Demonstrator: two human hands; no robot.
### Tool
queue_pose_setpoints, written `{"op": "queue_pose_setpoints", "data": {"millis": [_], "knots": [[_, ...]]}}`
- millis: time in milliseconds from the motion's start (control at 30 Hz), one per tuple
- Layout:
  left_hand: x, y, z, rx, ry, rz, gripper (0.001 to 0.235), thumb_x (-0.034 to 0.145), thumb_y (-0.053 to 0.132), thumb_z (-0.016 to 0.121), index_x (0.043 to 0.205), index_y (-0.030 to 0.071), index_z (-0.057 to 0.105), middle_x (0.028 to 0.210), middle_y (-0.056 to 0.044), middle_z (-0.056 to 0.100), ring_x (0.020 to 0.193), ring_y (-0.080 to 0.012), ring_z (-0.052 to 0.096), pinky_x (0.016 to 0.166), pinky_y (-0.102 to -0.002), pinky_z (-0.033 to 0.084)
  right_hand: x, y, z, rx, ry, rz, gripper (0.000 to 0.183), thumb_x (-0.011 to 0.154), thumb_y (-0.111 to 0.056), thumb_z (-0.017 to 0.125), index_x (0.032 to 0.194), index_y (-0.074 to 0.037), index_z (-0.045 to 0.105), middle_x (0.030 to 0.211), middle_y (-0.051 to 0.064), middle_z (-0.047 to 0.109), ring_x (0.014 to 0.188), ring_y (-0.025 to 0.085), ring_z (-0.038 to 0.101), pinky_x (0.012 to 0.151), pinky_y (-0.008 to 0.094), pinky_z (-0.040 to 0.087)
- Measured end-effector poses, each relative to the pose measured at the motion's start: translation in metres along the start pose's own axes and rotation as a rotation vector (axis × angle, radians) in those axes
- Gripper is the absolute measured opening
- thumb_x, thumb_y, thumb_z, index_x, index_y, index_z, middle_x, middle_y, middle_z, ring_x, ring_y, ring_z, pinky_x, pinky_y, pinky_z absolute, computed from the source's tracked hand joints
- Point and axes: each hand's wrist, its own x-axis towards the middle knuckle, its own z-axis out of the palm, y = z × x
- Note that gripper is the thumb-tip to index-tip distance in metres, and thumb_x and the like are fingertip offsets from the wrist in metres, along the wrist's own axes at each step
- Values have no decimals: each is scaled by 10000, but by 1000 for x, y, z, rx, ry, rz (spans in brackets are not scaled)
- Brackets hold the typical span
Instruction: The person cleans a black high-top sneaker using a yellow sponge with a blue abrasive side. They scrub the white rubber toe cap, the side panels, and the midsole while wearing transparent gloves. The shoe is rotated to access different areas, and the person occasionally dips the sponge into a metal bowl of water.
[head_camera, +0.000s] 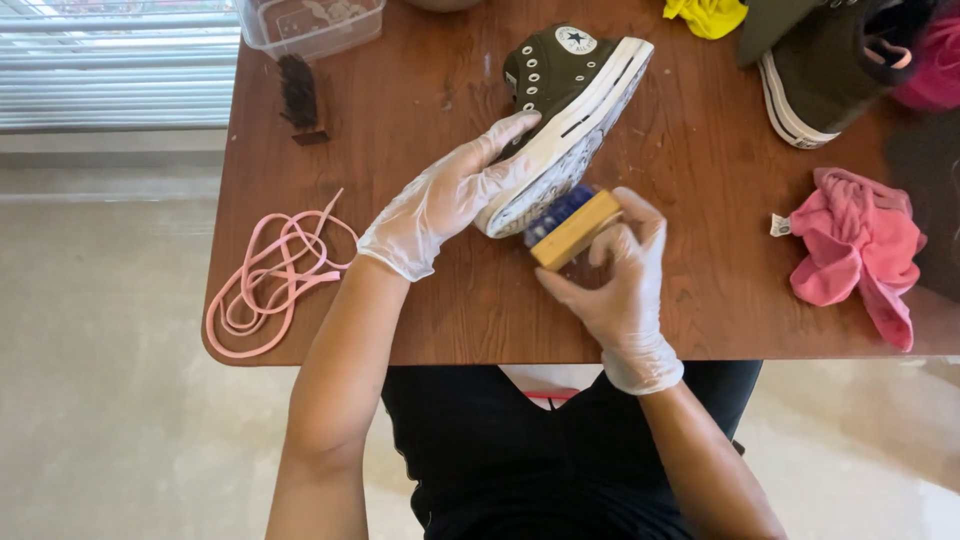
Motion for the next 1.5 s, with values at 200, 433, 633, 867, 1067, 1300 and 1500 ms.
{"op": "queue_pose_setpoints", "data": {"millis": [200,433,633,867,1067,1300,1500], "knots": [[0,2,2,-1,-9,-40,564,1048,464,505,1557,251,385,1606,-163,406,1481,-367,357,1226,-495,275,6,-7,-4,39,-56,32,640,602,-144,1004,793,-104,395,1447,192,403,1356,448,477,1152,500,367],[5,-12,-3,25,5,-29,565,1028,486,544,1540,277,429,1593,-121,436,1474,-333,381,1218,-464,292,19,4,-13,-34,-57,9,621,618,-154,986,818,-97,400,1457,207,401,1356,481,464,1150,515,360],[6,-21,-10,3,-4,-7,578,1018,508,567,1540,298,432,1593,-71,441,1479,-278,380,1219,-431,294,25,2,-17,-206,-57,1,619,623,-115,984,863,-111,414,1463,203,363,1303,491,444,1120,535,393],[-4,-6,-19,-12,-12,-19,589,1021,457,548,1536,192,435,1580,-177,432,1465,-351,379,1206,-484,294,53,18,-26,-164,-84,-88,630,623,-143,992,868,-111,412,1431,189,409,1289,467,457,1103,525,381],[-5,-20,-32,-111,-21,0,571,1016,368,601,1536,186,447,1598,-152,415,1476,-303,356,1213,-467,284,105,39,-44,-180,13,-99,675,675,-73,1030,883,-102,389,1414,221,384,1331,472,424,1166,521,364],[-5,-20,-28,-138,-68,-76,636,964,248,652,1552,193,413,1606,-183,387,1485,-331,321,1228,-453,253,81,19,-27,-9,-4,-133,704,612,-189,1032,845,-106,373,1379,180,398,1324,426,417,1165,494,330],[-2,-27,-20,-291,-52,-64,678,937,199,710,1550,226,419,1648,-123,333,1518,-271,252,1242,-420,219,87,40,-36,93,2,6,724,658,-159,1031,908,-94,355,1385,188,365,1312,378,443,1097,434,451]]}}
